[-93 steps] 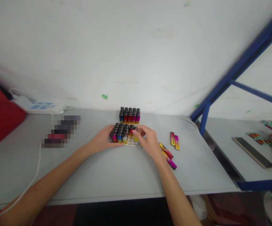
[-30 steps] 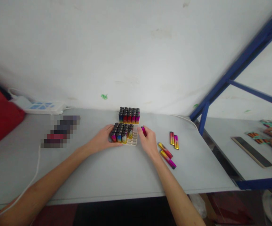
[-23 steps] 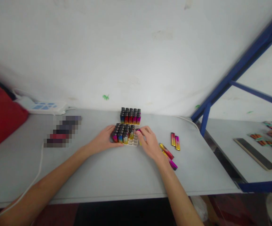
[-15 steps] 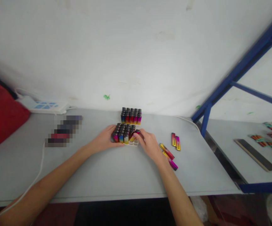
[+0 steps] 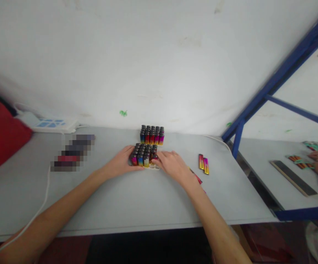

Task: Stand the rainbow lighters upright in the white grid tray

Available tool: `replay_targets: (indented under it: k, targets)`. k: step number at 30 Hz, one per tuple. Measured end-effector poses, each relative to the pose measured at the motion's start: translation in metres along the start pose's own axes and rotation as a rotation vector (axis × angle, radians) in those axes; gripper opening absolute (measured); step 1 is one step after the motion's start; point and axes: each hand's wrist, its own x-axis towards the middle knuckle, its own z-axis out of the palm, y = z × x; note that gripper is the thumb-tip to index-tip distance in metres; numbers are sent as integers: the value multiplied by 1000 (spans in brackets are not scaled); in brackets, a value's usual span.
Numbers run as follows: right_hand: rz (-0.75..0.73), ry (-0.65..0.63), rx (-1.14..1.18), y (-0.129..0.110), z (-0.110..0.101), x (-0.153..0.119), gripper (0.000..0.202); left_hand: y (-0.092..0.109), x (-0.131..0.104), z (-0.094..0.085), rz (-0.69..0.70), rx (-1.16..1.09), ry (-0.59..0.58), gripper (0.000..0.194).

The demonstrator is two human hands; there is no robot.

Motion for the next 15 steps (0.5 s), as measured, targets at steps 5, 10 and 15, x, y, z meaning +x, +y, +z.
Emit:
replay_targets:
  k: [5, 10, 15]
  targets:
    - [10, -9, 18, -1, -19, 0, 38, 4, -1, -1, -15, -12, 8, 78]
    - [157, 144, 95, 26, -53, -64, 28, 5, -1, -2, -32, -24, 0, 82]
    - [299, 132, -82, 47, -38, -135, 12, 0, -2, -1, -26, -12, 4, 84]
